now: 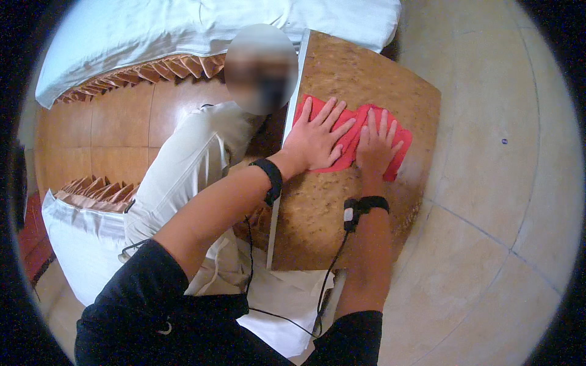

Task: Wiping a wall and a bedside table with a cloth in a bedroom.

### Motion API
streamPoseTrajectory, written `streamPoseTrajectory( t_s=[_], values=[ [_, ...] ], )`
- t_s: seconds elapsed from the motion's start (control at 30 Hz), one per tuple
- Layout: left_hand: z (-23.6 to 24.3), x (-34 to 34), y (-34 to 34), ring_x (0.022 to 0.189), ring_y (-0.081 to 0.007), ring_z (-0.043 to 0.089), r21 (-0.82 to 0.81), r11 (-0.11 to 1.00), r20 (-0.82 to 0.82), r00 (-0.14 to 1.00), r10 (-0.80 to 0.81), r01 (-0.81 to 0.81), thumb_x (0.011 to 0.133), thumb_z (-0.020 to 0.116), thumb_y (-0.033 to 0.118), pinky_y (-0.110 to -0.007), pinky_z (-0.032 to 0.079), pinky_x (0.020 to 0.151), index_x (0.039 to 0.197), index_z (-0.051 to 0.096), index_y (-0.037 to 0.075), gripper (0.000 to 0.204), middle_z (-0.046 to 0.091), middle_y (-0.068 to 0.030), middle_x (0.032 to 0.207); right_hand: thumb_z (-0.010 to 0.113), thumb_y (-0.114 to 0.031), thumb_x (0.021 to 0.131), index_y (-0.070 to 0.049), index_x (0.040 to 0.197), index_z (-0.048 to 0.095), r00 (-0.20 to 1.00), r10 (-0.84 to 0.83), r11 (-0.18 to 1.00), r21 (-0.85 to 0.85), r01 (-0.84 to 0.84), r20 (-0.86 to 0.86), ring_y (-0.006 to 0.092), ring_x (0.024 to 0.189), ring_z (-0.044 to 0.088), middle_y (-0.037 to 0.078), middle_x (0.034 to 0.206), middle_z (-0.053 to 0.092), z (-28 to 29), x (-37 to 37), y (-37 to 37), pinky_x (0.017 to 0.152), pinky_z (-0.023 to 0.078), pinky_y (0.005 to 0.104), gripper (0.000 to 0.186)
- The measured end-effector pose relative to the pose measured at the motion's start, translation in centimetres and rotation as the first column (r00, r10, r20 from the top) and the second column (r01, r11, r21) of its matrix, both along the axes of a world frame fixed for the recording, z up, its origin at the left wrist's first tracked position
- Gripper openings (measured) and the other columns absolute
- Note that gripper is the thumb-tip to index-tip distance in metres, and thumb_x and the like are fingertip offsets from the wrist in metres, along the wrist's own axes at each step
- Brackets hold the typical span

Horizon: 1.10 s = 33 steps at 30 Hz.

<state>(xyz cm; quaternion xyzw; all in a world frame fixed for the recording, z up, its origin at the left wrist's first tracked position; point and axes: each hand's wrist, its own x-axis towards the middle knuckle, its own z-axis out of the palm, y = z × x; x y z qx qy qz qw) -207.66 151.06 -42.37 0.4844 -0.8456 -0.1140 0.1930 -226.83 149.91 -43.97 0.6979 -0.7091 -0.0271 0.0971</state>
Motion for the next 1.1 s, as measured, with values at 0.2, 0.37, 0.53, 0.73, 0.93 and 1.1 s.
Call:
streamPoseTrajectory(
  t_s=[0.2, 0.37, 0.53, 0.73, 0.93, 1.1],
  values=[
    [-0.2, 0.2, -0.1, 0.138, -0.0318, 0.025, -0.013, 1.0, -0.028, 1.0, 0.009, -0.01, 0.086, 0.041, 0.041, -0.063, 0.015, 0.107, 0.139, 0.04, 0.018, 0.058, 0.032, -0.0155, 0.146, 0.041, -0.035, 0.093, -0.029, 0.14, 0.036, 0.997, 0.071, 0.997, 0.0, -0.071, -0.016, 0.0323, 0.136, 0.027, 0.001, 0.15, 0.027, 0.6, 0.2, -1.0, 0.102, 0.021, 0.0676, 0.048],
    [-0.2, -0.1, 0.0, 0.137, -0.0322, 0.025, -0.02, 1.0, -0.028, 1.0, 0.01, -0.01, 0.087, 0.041, 0.041, -0.063, 0.015, 0.106, 0.138, 0.041, 0.016, 0.057, 0.032, -0.0162, 0.145, 0.044, -0.035, 0.091, -0.027, 0.138, 0.039, 0.995, 0.086, 0.996, 0.014, -0.086, 0.043, 0.0328, 0.136, 0.027, 0.002, 0.15, 0.028, 1.0, -0.1, -1.6, 0.102, 0.02, 0.0679, 0.048],
    [-0.1, 0.0, -0.1, 0.137, -0.0326, 0.025, -0.022, 1.0, -0.021, 1.0, 0.009, -0.009, 0.087, 0.04, 0.041, -0.063, 0.015, 0.107, 0.138, 0.041, 0.015, 0.058, 0.033, -0.0163, 0.145, 0.045, -0.035, 0.091, -0.026, 0.138, 0.04, 0.987, 0.151, 0.988, -0.029, -0.15, 0.055, 0.0332, 0.136, 0.027, 0.002, 0.149, 0.029, 0.8, -0.4, -2.0, 0.101, 0.02, 0.068, 0.048],
    [-0.3, -0.2, -0.4, 0.137, -0.0322, 0.025, -0.017, 1.0, -0.014, 1.0, 0.014, -0.015, 0.087, 0.04, 0.041, -0.063, 0.015, 0.107, 0.138, 0.041, 0.014, 0.058, 0.033, -0.0159, 0.145, 0.044, -0.034, 0.091, -0.026, 0.138, 0.04, 0.989, 0.14, 0.99, 0.005, -0.14, 0.052, 0.0334, 0.136, 0.027, 0.003, 0.149, 0.03, 1.1, -0.2, -2.4, 0.102, 0.019, 0.0674, 0.048],
    [-0.2, -0.2, -0.8, 0.138, -0.0307, 0.024, -0.007, 1.0, -0.001, 1.0, 0.017, -0.017, 0.087, 0.04, 0.041, -0.062, 0.013, 0.107, 0.138, 0.041, 0.015, 0.057, 0.031, -0.0152, 0.147, 0.045, -0.035, 0.091, -0.028, 0.139, 0.038, 0.986, 0.157, 0.987, 0.013, -0.158, 0.057, 0.0342, 0.136, 0.026, 0.004, 0.149, 0.03, 1.4, -0.4, -3.1, 0.103, 0.018, 0.0671, 0.049],
    [-1.2, 0.1, -1.0, 0.139, -0.0303, 0.022, 0.017, 0.999, 0.001, 0.999, 0.04, -0.04, 0.087, 0.041, 0.042, -0.063, 0.011, 0.107, 0.138, 0.041, 0.017, 0.057, 0.03, -0.0143, 0.148, 0.045, -0.037, 0.091, -0.029, 0.14, 0.037, 0.987, 0.157, 0.986, 0.055, -0.159, 0.043, 0.0338, 0.137, 0.024, 0.003, 0.15, 0.028, 0.4, 0.0, -3.6, 0.104, 0.016, 0.0662, 0.05]
  ],
)
